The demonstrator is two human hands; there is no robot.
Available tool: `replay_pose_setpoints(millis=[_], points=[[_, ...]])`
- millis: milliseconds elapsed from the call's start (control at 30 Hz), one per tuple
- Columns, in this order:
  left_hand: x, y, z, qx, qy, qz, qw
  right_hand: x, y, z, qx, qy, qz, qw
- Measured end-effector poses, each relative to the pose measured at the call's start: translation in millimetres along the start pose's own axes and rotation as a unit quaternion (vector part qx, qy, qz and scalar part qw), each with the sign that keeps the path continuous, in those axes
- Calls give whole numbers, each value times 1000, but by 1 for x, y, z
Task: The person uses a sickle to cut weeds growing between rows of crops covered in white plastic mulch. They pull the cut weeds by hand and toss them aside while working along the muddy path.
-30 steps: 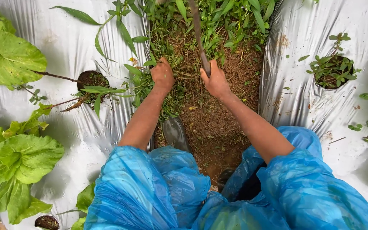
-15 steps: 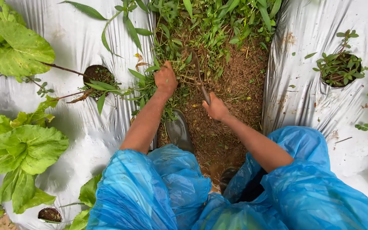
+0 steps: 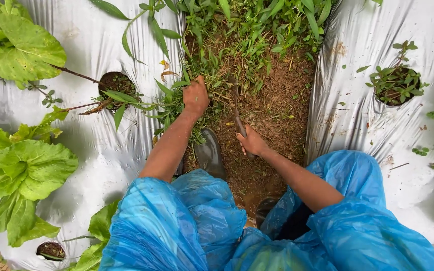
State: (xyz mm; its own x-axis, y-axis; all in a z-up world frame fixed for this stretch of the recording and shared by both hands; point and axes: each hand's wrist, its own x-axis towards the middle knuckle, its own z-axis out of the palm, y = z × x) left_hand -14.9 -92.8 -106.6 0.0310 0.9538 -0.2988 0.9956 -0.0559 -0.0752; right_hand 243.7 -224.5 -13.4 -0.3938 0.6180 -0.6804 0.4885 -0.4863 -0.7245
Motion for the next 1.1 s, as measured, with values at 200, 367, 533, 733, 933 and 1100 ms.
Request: replay_pose_setpoints(millis=[200,367,533,733,933,1100], points=[[-12,0,-26,-5,-23,15,1000,24,-4,-18,-74,98,15,992],[-5,3,-9,-28,-32,-6,999,55,-68,-42,17,267,-74,961],[-7,0,-13,-27,-53,4,998,41,-23,2,-46,179,-9,983],[0,-1,8,-14,-74,10,997,18,-20,-7,-24,13,-13,1000],[-6,0,-2,-14,-43,-7,999,52,-81,-45,-61,137,-30,988],[-5,-1,-2,-13,-58,2,998,60,-82,-26,33,247,-68,966]])
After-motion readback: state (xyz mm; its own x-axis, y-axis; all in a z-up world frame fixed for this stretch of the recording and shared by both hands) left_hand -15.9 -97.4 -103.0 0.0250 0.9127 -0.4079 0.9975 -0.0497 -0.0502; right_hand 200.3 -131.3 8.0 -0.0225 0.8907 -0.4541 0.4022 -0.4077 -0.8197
